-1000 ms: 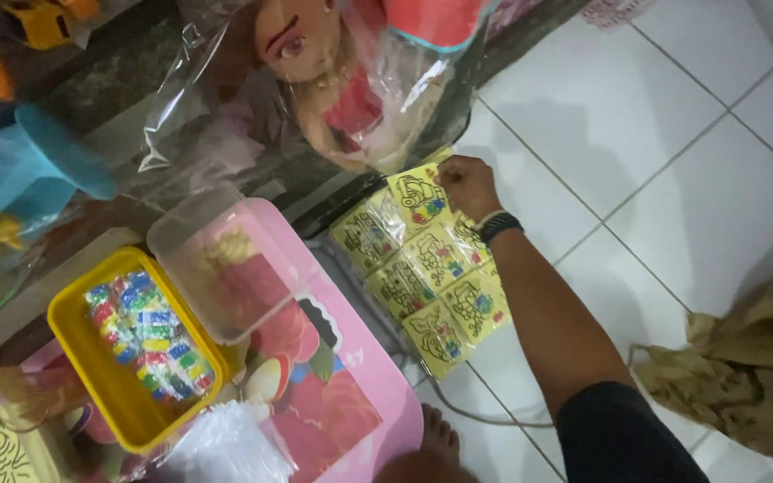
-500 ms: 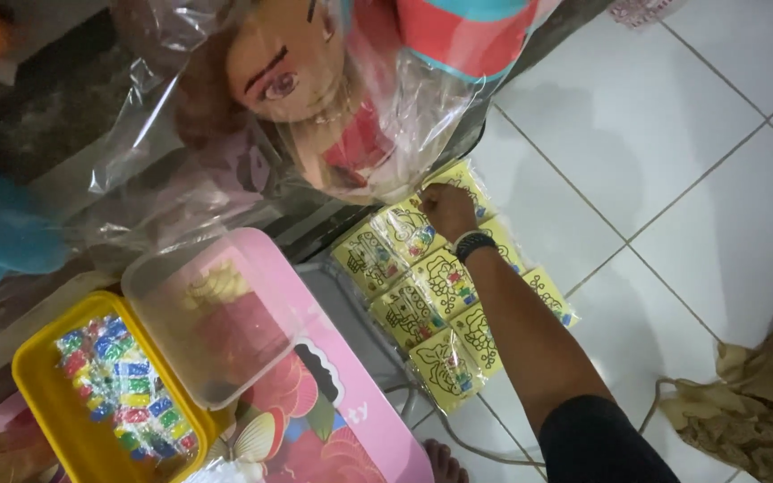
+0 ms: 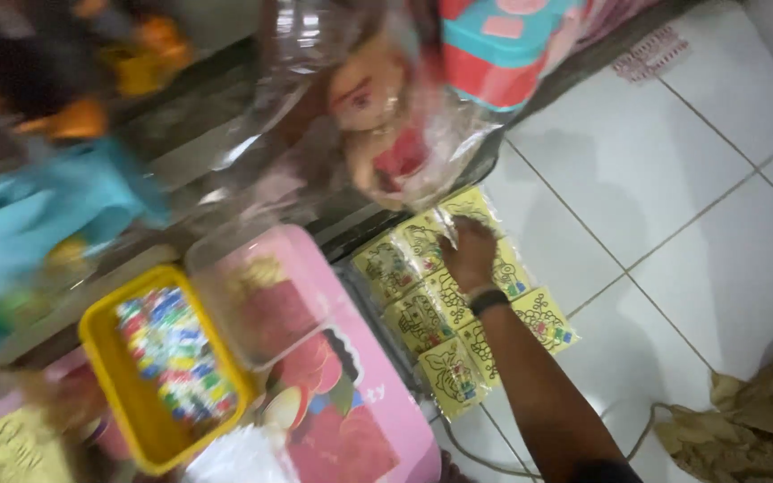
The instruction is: Packing small illustrated cards and colorful materials into plastic bags to create kits.
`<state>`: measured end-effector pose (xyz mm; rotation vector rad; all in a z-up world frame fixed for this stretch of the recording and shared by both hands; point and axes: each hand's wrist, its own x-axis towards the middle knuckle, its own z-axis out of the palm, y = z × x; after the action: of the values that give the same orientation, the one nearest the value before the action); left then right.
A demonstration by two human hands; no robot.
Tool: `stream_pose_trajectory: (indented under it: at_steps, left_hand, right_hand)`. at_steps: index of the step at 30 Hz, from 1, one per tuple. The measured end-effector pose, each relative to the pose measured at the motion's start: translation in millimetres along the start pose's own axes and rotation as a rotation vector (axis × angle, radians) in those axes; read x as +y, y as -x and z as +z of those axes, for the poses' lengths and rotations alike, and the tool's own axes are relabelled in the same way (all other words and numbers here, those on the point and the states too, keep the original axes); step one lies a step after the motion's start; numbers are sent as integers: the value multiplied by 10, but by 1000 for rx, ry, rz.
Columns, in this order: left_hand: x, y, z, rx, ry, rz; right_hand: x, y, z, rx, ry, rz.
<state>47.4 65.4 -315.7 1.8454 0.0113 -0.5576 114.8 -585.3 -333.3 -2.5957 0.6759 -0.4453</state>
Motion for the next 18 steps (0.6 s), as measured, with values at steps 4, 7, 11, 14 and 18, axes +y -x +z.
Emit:
stream_pose_trajectory:
  at_steps: [4, 7, 11, 14, 18]
  left_hand:
    - [925, 199, 92, 305, 409, -345]
    - [1580, 537, 228, 356, -240, -26]
    - [1561, 601, 213, 263, -947, 490]
    - [1477, 614, 148, 239, -892, 503]
    - [1552, 678, 159, 277, -864, 465]
  right_hand:
    - [-12, 358, -444, -178, -437, 44]
    - [-298, 297, -946, -304, -502, 2]
    - [-1761, 407, -2355, -222, -472, -428]
    - [-2927, 683, -3148, -198, -310, -668]
    - [-3904, 1228, -3258, -255, -267, -999]
